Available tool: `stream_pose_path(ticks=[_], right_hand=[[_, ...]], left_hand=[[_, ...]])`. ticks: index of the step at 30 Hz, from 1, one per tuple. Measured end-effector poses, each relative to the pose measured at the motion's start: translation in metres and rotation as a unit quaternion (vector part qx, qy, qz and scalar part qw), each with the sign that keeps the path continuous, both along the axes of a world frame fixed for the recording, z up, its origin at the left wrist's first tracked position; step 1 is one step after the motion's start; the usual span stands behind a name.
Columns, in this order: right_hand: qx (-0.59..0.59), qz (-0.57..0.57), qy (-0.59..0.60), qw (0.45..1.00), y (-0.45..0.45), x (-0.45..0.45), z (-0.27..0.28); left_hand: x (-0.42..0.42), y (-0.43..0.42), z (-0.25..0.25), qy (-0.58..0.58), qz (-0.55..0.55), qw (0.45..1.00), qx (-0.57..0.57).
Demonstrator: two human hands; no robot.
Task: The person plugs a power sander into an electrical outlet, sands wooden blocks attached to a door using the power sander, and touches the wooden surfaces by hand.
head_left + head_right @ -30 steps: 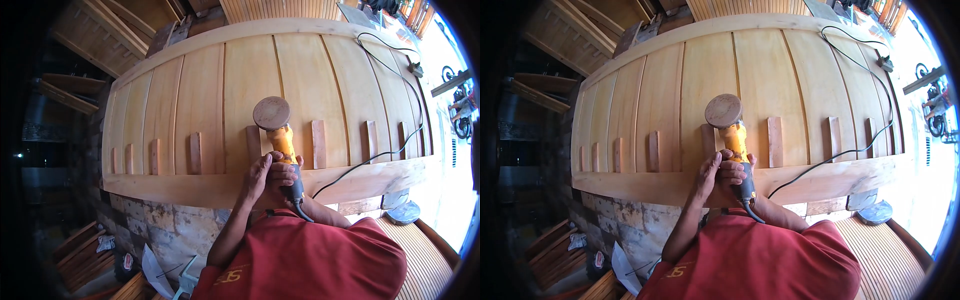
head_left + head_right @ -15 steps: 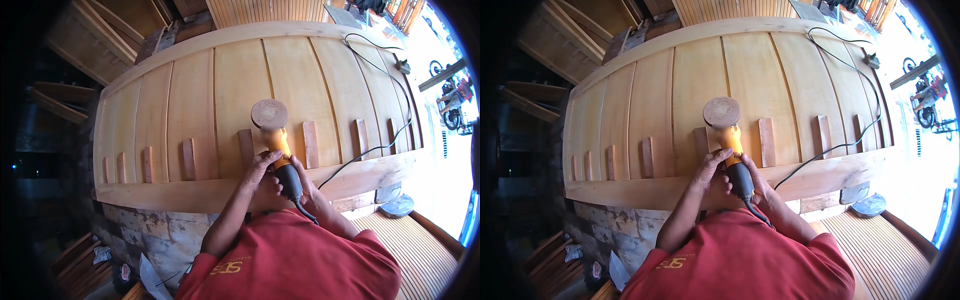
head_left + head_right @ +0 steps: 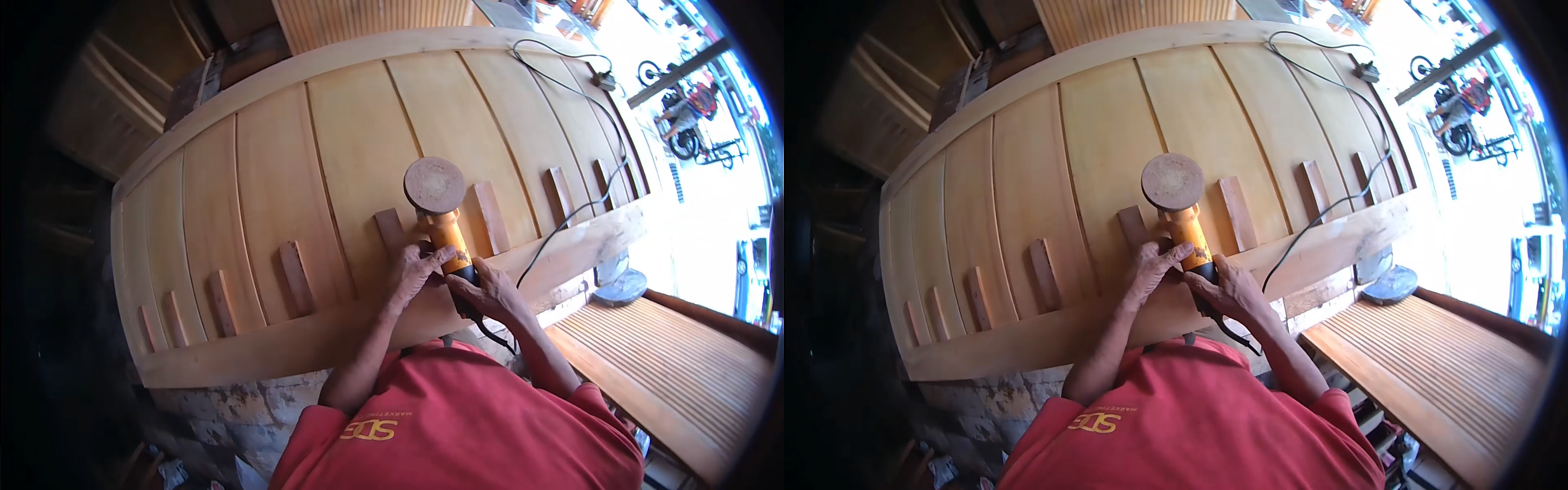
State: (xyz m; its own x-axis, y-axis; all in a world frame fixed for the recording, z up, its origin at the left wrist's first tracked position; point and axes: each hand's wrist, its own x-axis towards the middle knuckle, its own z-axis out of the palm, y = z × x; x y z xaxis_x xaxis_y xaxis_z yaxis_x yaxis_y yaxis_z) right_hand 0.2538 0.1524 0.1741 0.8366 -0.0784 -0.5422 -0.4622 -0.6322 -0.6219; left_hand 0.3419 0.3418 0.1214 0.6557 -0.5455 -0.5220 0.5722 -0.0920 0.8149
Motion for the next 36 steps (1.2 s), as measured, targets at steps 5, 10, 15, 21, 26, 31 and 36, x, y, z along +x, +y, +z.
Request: stream_pose_path(ticks=[5, 10, 15, 21, 26, 31, 36], right_hand=[[-0.088, -0.021, -0.018, 0.996, 0.02, -0.01, 0.012], [-0.138, -0.064, 0.012, 0.988, 0.042, -0.014, 0.023], [-0.187, -0.068, -0.067, 0.978, 0.051, -0.031, 0.012], [-0.203, -0.14, -0.187, 0.951, 0.058, -0.056, 0.01], [-0.23, -0.137, -0.329, 0.906, 0.07, -0.076, 0.013], [-0.168, -0.062, -0.433, 0.884, 0.104, -0.094, 0.029], [-0.114, 0.04, -0.467, 0.876, 0.129, -0.118, 0.022]], left_hand=[[-0.007, 0.01, -0.021, -0.099, 0.011, 0.995, 0.011], [-0.012, 0.035, 0.006, -0.078, 0.016, 0.997, -0.002], [-0.02, 0.053, -0.011, -0.154, 0.097, 0.983, 0.014], [-0.014, 0.066, -0.044, -0.245, 0.094, 0.964, 0.038], [-0.016, 0.064, -0.051, -0.25, 0.102, 0.963, 0.023], [-0.015, 0.062, -0.044, -0.252, 0.087, 0.962, 0.06], [-0.015, 0.061, -0.039, -0.312, 0.096, 0.942, 0.082]])
